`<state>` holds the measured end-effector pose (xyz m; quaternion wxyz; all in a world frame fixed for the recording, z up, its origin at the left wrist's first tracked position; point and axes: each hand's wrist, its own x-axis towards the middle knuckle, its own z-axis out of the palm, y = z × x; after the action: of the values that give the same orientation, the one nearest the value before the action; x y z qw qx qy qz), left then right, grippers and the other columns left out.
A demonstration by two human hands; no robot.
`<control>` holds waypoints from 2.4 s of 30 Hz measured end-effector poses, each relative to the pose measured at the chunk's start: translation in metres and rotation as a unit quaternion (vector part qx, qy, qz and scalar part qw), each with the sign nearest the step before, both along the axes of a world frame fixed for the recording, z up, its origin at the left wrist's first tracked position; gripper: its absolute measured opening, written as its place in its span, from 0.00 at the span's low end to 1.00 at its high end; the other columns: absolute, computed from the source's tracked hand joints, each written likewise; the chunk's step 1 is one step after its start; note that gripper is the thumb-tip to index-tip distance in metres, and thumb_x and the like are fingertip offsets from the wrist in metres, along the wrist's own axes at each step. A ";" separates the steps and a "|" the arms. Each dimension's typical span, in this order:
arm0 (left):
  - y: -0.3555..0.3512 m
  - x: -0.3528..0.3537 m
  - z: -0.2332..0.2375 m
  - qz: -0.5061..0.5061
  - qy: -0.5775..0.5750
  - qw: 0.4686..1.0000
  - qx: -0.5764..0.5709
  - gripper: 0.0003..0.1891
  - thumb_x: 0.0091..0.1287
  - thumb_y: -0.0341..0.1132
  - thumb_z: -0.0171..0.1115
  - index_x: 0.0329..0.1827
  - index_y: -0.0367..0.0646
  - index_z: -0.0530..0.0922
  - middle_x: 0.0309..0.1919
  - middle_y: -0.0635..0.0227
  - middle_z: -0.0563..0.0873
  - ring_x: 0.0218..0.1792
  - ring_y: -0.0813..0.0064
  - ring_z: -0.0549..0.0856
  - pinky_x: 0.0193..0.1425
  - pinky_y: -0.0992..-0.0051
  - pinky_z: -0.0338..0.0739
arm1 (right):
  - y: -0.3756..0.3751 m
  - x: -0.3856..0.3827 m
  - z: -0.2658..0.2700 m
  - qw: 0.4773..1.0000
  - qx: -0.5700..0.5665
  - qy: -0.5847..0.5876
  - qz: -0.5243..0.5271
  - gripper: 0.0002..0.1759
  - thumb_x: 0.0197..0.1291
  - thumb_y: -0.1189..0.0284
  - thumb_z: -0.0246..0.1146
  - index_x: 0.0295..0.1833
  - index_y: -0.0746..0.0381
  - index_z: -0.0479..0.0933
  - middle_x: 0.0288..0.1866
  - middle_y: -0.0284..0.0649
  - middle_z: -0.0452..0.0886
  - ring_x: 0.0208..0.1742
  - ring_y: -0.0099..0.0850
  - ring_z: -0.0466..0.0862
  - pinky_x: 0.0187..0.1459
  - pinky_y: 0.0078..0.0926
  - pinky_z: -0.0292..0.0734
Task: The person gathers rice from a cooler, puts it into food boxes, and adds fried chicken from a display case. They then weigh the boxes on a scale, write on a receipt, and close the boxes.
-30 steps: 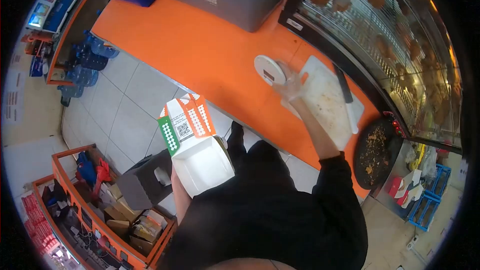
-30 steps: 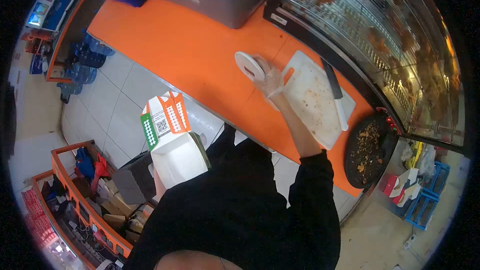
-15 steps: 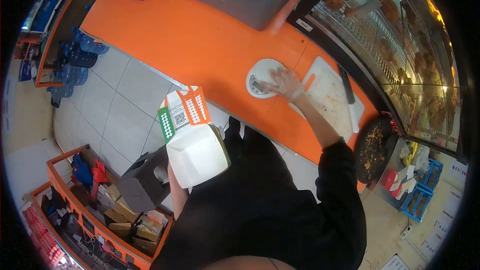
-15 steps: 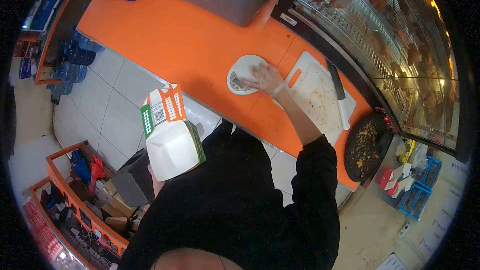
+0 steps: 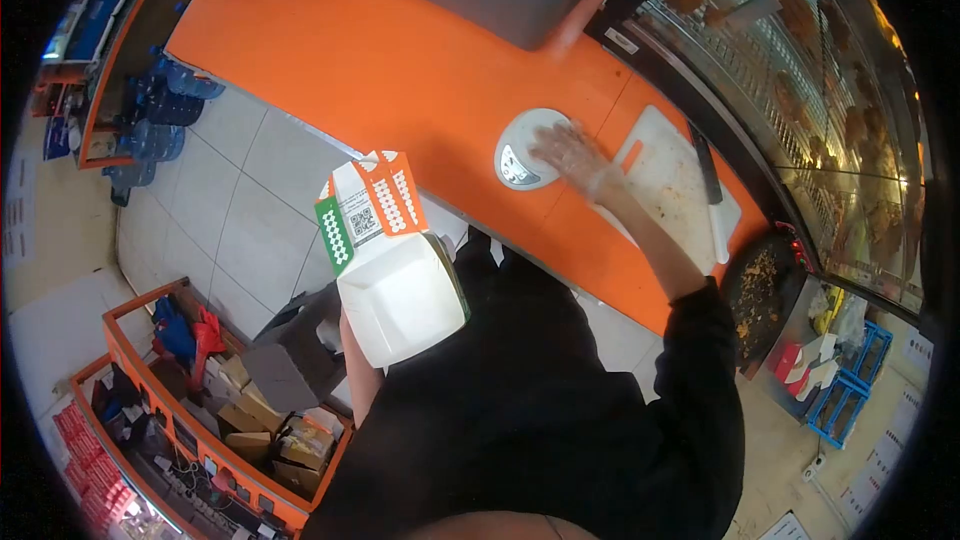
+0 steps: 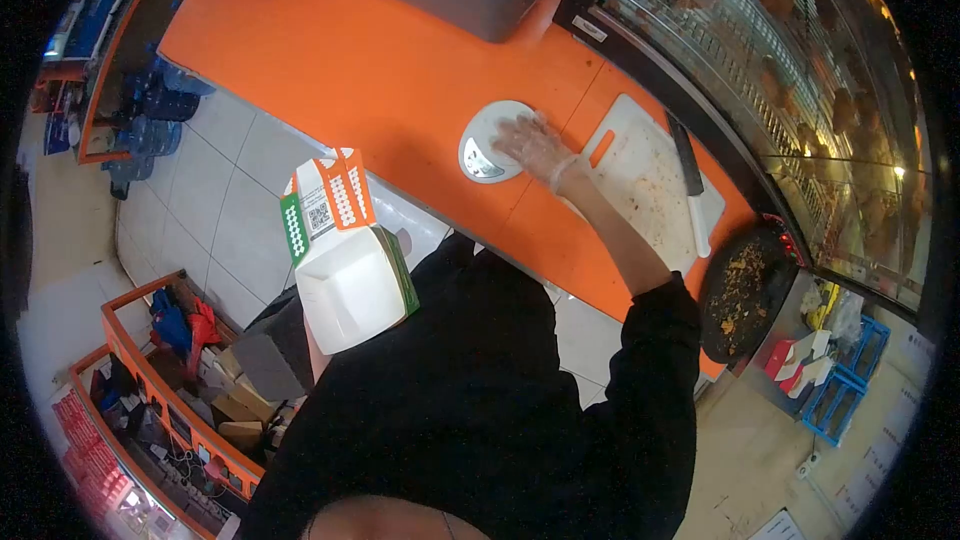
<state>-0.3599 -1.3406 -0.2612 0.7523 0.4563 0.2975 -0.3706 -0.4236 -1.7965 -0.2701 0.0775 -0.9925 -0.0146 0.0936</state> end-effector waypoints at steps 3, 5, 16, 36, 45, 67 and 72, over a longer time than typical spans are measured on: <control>-0.002 0.003 0.001 -0.003 -0.001 1.000 -0.001 0.23 0.64 0.34 0.53 0.61 0.34 0.63 0.54 0.60 0.73 0.53 0.73 0.74 0.54 0.74 0.70 | 0.000 0.005 0.000 0.999 -0.029 -0.014 0.022 0.31 0.49 0.71 0.58 0.62 0.45 0.63 0.69 0.36 0.56 0.70 0.40 0.54 0.69 0.49 0.44; -0.003 0.004 0.001 -0.006 -0.002 1.000 -0.002 0.23 0.65 0.34 0.52 0.61 0.34 0.63 0.54 0.60 0.73 0.53 0.73 0.74 0.54 0.74 0.70 | 0.018 0.020 0.024 0.992 0.036 0.036 -0.118 0.42 0.36 0.63 0.66 0.64 0.47 0.62 0.71 0.38 0.50 0.71 0.38 0.51 0.68 0.50 0.42; -0.015 0.017 0.004 -0.024 -0.016 1.000 0.003 0.23 0.65 0.33 0.52 0.61 0.34 0.63 0.54 0.60 0.73 0.53 0.73 0.74 0.53 0.74 0.70 | 0.045 0.054 0.026 0.937 0.078 0.111 -0.323 0.51 0.20 0.59 0.74 0.60 0.38 0.63 0.69 0.35 0.52 0.71 0.45 0.49 0.60 0.66 0.46; -0.184 0.047 0.075 -0.317 -0.640 0.662 0.227 0.10 0.58 0.31 0.55 0.39 0.34 0.75 0.28 0.56 0.76 0.29 0.66 0.73 0.35 0.70 0.66 | 0.140 -0.027 0.039 0.664 0.579 -0.257 -0.397 0.08 0.52 0.76 0.60 0.37 0.67 0.78 0.23 0.39 0.79 0.24 0.22 0.77 0.28 0.20 0.71; -0.211 0.147 -0.028 -0.208 -0.492 0.839 0.101 0.18 0.67 0.38 0.52 0.50 0.31 0.72 0.41 0.61 0.79 0.44 0.78 0.74 0.48 0.76 0.68 | 0.065 -0.009 -0.039 0.595 0.412 -0.434 -0.536 0.18 0.49 0.80 0.60 0.49 0.65 0.69 0.36 0.40 0.76 0.35 0.25 0.76 0.37 0.21 0.72; -0.014 0.063 -0.144 0.052 -0.421 0.596 0.681 0.19 0.64 0.39 0.53 0.54 0.39 0.68 0.49 0.54 0.74 0.47 0.56 0.75 0.52 0.67 0.71 | -0.204 -0.045 0.172 0.617 -0.007 -0.709 -0.341 0.13 0.53 0.57 0.55 0.39 0.52 0.70 0.36 0.32 0.71 0.43 0.32 0.72 0.38 0.34 0.65; 0.023 -0.020 -0.191 -0.309 -0.263 0.567 0.717 0.21 0.62 0.40 0.55 0.54 0.37 0.68 0.50 0.52 0.74 0.48 0.55 0.75 0.54 0.65 0.69 | -0.217 -0.135 0.170 0.291 0.666 -0.687 0.030 0.12 0.53 0.58 0.56 0.39 0.53 0.70 0.38 0.34 0.73 0.44 0.33 0.73 0.37 0.35 0.67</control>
<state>-0.3801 -1.3176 -0.4527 0.0636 0.9874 0.0956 -0.1091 -0.5581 -2.0138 -0.1001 0.6704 -0.3006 -0.1499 -0.6616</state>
